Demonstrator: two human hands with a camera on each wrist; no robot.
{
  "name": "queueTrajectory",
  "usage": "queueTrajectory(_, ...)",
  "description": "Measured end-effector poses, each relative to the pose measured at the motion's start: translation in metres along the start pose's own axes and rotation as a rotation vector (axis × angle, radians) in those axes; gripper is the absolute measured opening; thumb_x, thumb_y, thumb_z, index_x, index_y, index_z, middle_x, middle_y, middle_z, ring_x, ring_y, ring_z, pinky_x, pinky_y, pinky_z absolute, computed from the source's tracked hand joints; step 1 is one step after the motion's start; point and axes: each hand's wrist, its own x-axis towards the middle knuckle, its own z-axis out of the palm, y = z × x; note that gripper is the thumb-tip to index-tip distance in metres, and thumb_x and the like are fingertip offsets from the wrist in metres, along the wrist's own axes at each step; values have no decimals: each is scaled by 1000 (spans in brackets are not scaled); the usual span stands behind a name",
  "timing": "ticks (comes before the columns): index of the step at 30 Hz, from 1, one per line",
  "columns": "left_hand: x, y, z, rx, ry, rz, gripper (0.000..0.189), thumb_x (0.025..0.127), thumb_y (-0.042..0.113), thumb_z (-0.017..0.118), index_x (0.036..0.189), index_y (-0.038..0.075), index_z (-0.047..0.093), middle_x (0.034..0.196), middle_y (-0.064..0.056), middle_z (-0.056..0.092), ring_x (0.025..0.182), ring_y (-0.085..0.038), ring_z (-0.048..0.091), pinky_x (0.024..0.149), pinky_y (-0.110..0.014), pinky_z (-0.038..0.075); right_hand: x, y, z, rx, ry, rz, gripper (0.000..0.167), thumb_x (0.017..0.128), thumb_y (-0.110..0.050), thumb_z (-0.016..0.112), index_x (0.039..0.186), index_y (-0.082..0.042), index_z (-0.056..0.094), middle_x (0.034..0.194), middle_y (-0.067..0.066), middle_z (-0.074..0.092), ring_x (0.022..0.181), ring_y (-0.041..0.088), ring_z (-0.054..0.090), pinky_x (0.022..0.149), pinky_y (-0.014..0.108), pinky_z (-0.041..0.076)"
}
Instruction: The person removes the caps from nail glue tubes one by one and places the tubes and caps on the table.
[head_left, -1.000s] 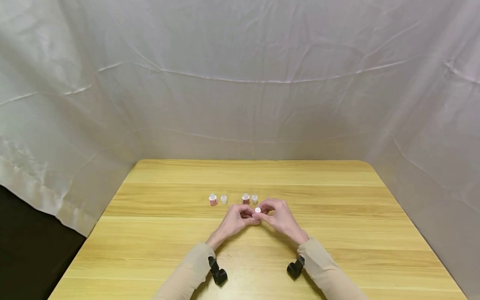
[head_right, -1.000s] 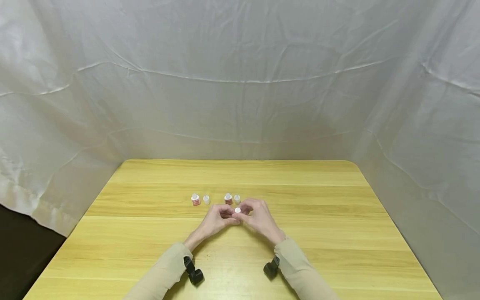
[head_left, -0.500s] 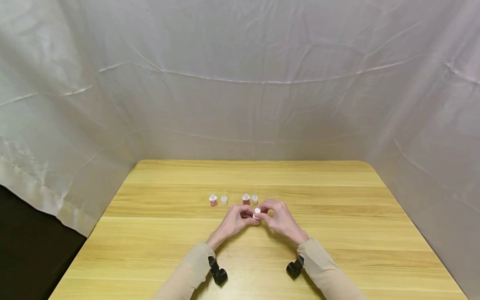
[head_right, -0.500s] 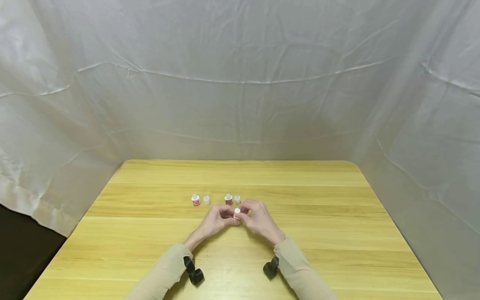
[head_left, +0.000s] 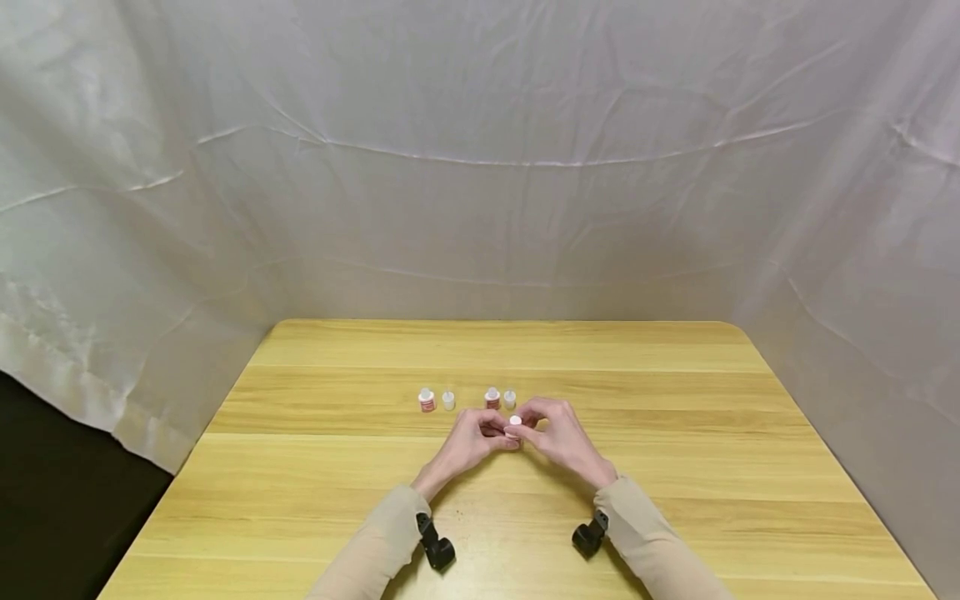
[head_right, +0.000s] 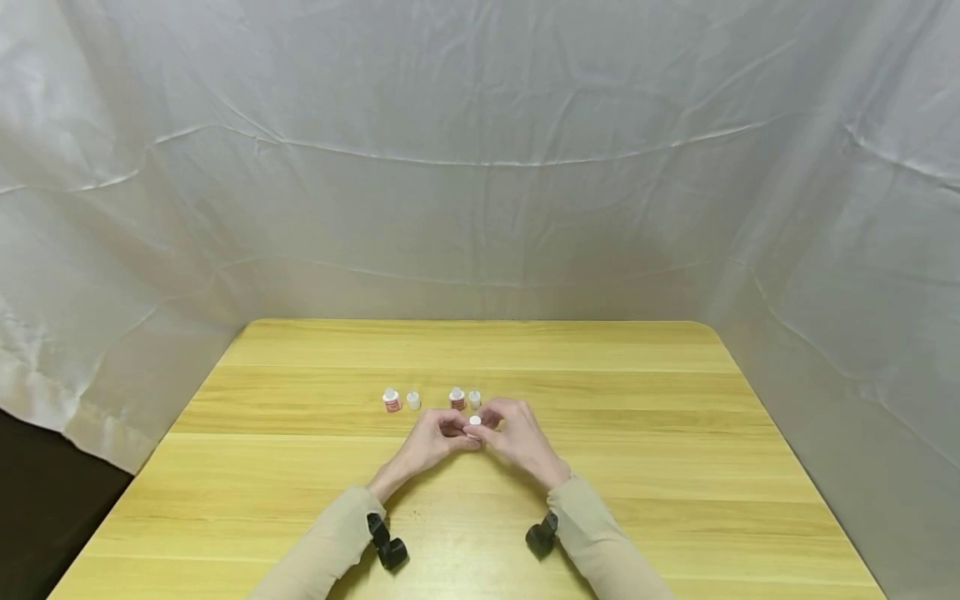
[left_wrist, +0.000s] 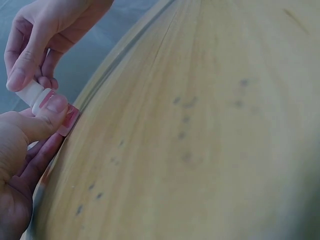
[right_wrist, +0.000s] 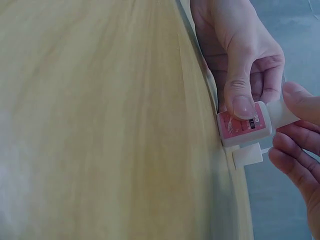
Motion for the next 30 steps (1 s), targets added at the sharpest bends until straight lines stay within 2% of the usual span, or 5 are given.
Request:
queueTrajectory(10, 1, -3, 0, -21, 0, 19, 19, 80, 7, 83, 98, 5, 76, 95, -14, 78, 87, -24, 74, 78, -20, 59, 0, 0, 0, 0, -15, -55, 12, 82, -4, 80, 92, -7, 75, 86, 3, 75, 76, 9, 67, 74, 27, 60)
queueTrajectory(17, 1, -1, 0, -8, -1, 11, 19, 82, 7, 82, 99, 4, 76, 94, -14, 78, 83, -16, 74, 77, -18, 59, -1, 4, 1, 36, 7, 26, 12, 82, -11, 82, 92, -8, 75, 84, 3, 75, 73, 3, 66, 74, 24, 61)
queueTrajectory(19, 1, -1, 0, -5, -1, 10, 19, 82, 7, 82, 99, 3, 76, 93, -14, 78, 82, -13, 73, 76, -18, 59, -1, 4, 1, 32, 21, 26, 11, 82, -11, 82, 91, -8, 76, 82, 2, 75, 71, 2, 65, 72, 22, 60)
queueTrajectory(30, 0, -2, -1, 2, -1, 5, 21, 82, 7, 82, 101, 3, 76, 95, -14, 78, 84, -16, 74, 77, -18, 59, 0, -2, 0, -32, 36, -52, 6, 84, -6, 80, 89, -8, 76, 83, 3, 76, 73, 8, 68, 69, 25, 60)
